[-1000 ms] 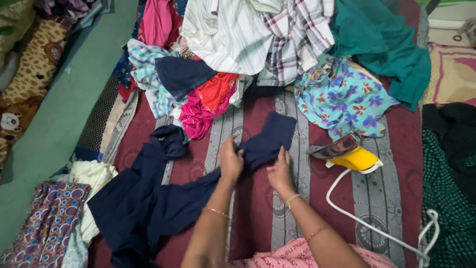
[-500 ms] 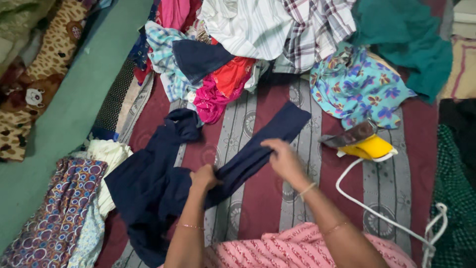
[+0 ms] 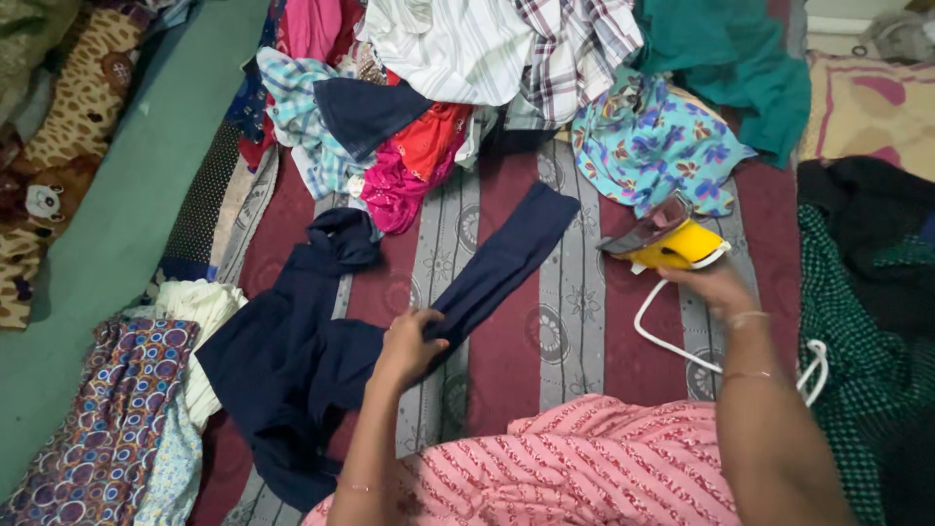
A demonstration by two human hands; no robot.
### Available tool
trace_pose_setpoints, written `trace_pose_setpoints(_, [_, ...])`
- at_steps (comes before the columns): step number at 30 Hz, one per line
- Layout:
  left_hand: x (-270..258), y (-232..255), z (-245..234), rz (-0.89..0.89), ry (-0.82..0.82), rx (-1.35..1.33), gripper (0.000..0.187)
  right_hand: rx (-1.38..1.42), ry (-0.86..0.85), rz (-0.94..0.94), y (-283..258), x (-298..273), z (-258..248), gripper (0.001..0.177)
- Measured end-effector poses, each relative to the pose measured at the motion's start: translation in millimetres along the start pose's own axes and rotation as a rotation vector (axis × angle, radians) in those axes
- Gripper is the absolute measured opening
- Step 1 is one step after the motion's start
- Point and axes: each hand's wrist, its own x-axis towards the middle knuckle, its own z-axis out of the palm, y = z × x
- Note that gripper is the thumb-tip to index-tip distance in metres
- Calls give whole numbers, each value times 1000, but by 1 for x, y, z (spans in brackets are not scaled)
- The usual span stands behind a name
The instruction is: The person irons a patterned cloth and a dark blue long-sleeved shirt on a bed using a yellow iron. They smooth the fabric with their hands, iron different sections, and fold the items after ironing.
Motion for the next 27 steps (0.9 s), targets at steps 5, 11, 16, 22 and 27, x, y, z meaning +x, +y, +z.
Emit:
trace_pose_setpoints(5, [-12, -41, 13, 10, 210, -5, 35, 298, 105, -222, -40, -1, 39, 40])
trace_pose_setpoints(11, [14, -76, 35, -5, 301, -50, 42, -76, 54, -229, -108, 27, 102, 26])
trace_pose_setpoints(16, [37, -76, 45, -165, 143, 86, 58, -285, -2, -160, -115, 45, 165, 45])
trace_pose_setpoints(22, [35, -102, 26, -391, -8, 78, 48, -383, 13, -329, -145, 98, 195, 50])
trace_pose_setpoints(27, [36, -108, 19, -532, -106, 142, 52, -314, -236, -27, -149, 59, 213, 39])
